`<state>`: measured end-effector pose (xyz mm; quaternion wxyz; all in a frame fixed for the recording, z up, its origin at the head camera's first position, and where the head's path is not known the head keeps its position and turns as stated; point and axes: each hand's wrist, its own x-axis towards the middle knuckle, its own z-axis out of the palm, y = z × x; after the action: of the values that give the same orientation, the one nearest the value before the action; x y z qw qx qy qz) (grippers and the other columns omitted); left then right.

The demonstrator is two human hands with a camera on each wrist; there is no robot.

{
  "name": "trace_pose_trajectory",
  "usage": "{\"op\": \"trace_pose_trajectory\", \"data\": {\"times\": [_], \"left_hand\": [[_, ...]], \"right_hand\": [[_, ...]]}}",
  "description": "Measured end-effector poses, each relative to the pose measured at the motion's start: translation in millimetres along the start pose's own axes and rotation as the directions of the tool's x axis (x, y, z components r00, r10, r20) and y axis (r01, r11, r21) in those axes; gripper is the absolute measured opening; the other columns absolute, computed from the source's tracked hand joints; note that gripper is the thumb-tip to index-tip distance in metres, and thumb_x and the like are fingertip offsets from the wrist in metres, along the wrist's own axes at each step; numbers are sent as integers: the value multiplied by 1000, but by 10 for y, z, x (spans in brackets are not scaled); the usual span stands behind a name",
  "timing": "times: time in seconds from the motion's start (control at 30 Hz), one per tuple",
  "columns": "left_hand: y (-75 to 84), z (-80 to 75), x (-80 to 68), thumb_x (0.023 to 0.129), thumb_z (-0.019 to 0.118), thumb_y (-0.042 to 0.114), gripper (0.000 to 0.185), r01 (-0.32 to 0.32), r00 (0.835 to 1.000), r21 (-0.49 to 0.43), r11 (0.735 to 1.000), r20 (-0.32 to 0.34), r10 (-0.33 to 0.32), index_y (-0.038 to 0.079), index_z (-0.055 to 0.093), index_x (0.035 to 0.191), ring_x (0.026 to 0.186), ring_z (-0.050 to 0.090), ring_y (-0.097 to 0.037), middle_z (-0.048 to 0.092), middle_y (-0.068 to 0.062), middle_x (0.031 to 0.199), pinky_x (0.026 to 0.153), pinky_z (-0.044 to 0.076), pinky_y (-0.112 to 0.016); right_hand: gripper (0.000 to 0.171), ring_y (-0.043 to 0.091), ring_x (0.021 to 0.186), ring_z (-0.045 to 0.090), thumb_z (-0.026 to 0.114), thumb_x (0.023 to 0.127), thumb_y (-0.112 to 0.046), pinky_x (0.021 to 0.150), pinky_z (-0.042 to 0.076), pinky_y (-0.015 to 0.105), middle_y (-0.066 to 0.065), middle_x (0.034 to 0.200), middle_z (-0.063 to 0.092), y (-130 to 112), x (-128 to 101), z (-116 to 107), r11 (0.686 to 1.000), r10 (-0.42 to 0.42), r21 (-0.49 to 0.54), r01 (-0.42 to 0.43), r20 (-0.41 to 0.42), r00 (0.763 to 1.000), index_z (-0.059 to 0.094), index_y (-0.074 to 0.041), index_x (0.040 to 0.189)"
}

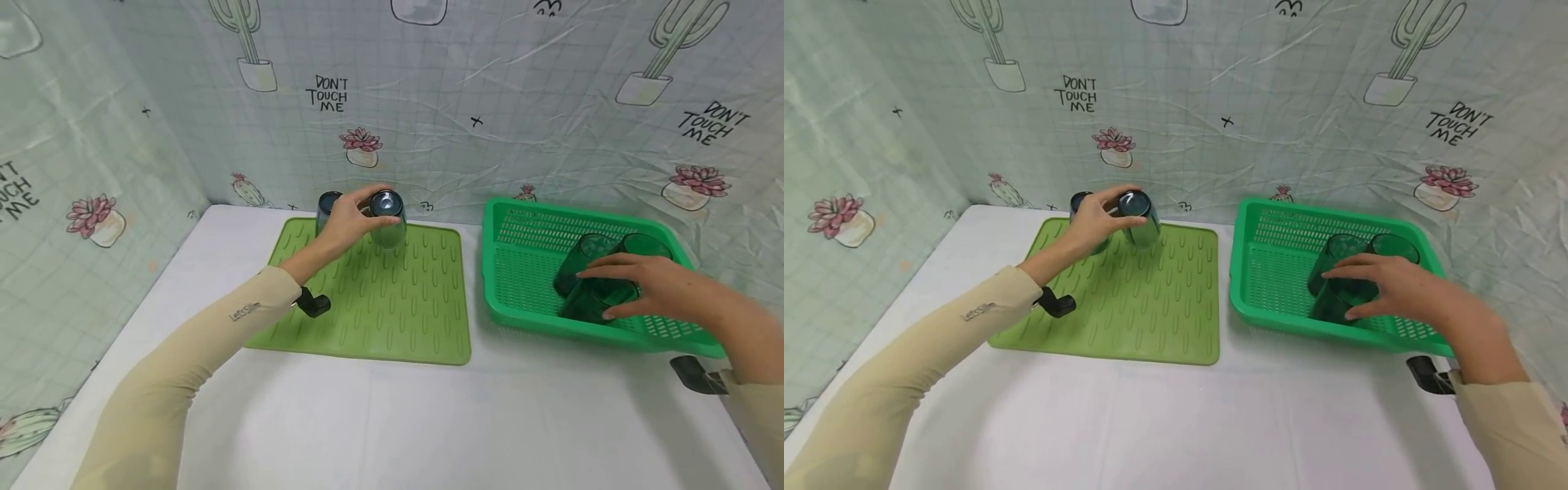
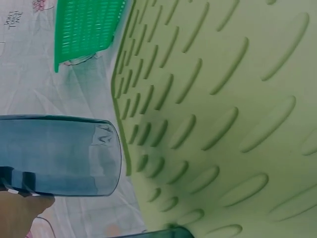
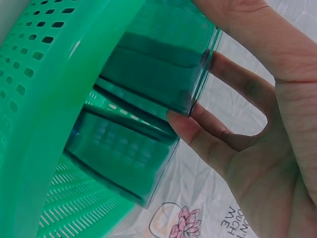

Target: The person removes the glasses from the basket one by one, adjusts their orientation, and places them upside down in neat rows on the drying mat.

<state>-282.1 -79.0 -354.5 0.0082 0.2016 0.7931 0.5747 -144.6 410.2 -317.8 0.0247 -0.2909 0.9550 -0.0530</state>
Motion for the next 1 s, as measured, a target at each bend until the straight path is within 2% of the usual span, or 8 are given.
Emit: {"op": "trace_pose_trajectory", "data": {"times": [0.17,0.37,0.73,1.0], "left_hand": [[-48,4,36,85,86,23,63,19,1000,37,999,-8,-19,22,60,143,127,60,-24,56,-4,146,98,55,-41],[-63,4,58,85,86,26,64,26,999,49,998,-20,-25,22,60,143,129,59,-24,56,-4,146,100,54,-41],[-102,5,84,85,86,24,64,26,1000,52,998,-3,-26,22,60,144,128,59,-24,57,-4,146,98,55,-42],[-130,13,106,85,85,27,64,58,998,90,994,-10,-57,23,60,144,134,55,-25,59,-5,144,103,52,-44]], "right_hand": [[66,37,107,66,92,73,-35,73,57,48,13,131,61,8,6,12,1000,-9,-19,9,-21,1000,67,-16,132],[66,40,109,65,91,74,-36,74,57,49,15,132,61,1,2,13,1000,11,-4,-11,-4,1000,67,-16,133],[65,36,106,66,91,74,-36,73,57,47,14,131,61,-13,6,8,1000,16,-7,-17,-8,1000,68,-18,132],[66,36,105,67,91,74,-37,73,57,48,15,132,61,-15,16,0,1000,23,5,-24,11,1000,67,-17,132]]}}
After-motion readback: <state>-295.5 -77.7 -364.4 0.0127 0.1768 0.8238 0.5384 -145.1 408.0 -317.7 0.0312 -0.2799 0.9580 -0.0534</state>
